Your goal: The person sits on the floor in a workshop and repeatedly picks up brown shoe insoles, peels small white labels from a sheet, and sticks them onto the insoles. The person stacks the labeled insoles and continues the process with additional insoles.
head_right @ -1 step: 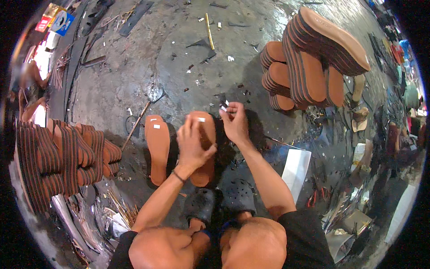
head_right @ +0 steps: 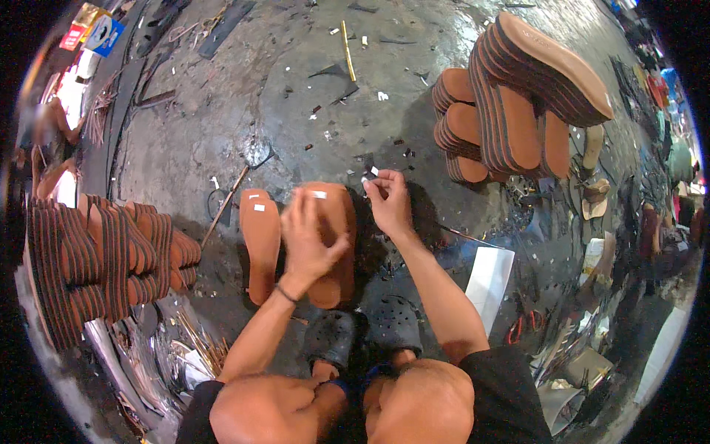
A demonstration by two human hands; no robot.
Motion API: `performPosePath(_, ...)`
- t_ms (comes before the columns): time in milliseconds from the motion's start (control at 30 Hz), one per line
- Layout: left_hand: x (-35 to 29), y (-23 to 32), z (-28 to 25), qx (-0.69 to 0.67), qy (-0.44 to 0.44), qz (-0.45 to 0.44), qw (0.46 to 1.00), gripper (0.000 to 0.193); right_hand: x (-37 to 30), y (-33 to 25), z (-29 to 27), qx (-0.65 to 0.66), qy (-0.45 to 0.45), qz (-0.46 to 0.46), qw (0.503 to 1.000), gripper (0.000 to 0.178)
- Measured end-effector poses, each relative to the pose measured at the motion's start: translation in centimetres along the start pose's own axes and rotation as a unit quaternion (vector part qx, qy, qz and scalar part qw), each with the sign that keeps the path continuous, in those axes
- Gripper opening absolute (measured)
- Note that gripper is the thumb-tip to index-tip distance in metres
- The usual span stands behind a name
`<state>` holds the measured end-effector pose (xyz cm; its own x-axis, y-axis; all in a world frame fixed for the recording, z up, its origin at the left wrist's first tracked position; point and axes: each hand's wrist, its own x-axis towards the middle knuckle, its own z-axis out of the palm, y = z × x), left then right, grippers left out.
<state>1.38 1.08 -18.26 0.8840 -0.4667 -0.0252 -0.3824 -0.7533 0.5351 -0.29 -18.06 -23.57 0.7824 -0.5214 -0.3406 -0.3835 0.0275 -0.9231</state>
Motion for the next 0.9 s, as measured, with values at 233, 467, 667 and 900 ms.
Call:
performPosePath(233, -0.3, -5.2, -4.9, 0.121, 0.012, -0.046, 0.991, 0.096, 0.3, -0.9, 2.8, -0.036, -0.085, 0.009, 0.996, 0.042)
performPosePath(467, 1.0, -0.7, 1.6, 0.018, -0.032, 0.026, 0.999, 0.109, 0.7, -2.1, 4.9, -0.170, -0.094, -0.098, 0.976, 0.033)
performPosePath(667, 1.1, 0.1, 2.3, -0.028, -0.070, -0.047, 0.996, 0.109, 1.6, -0.2, 3.2, -0.106, 0.006, -0.069, 0.992, 0.034)
performPosePath(900, 0.9, -0.8, -0.7, -0.171, 0.014, -0.070, 0.983, 0.107, 0.2, -1.1, 2.3, -0.014, -0.079, 0.081, 0.994, 0.034)
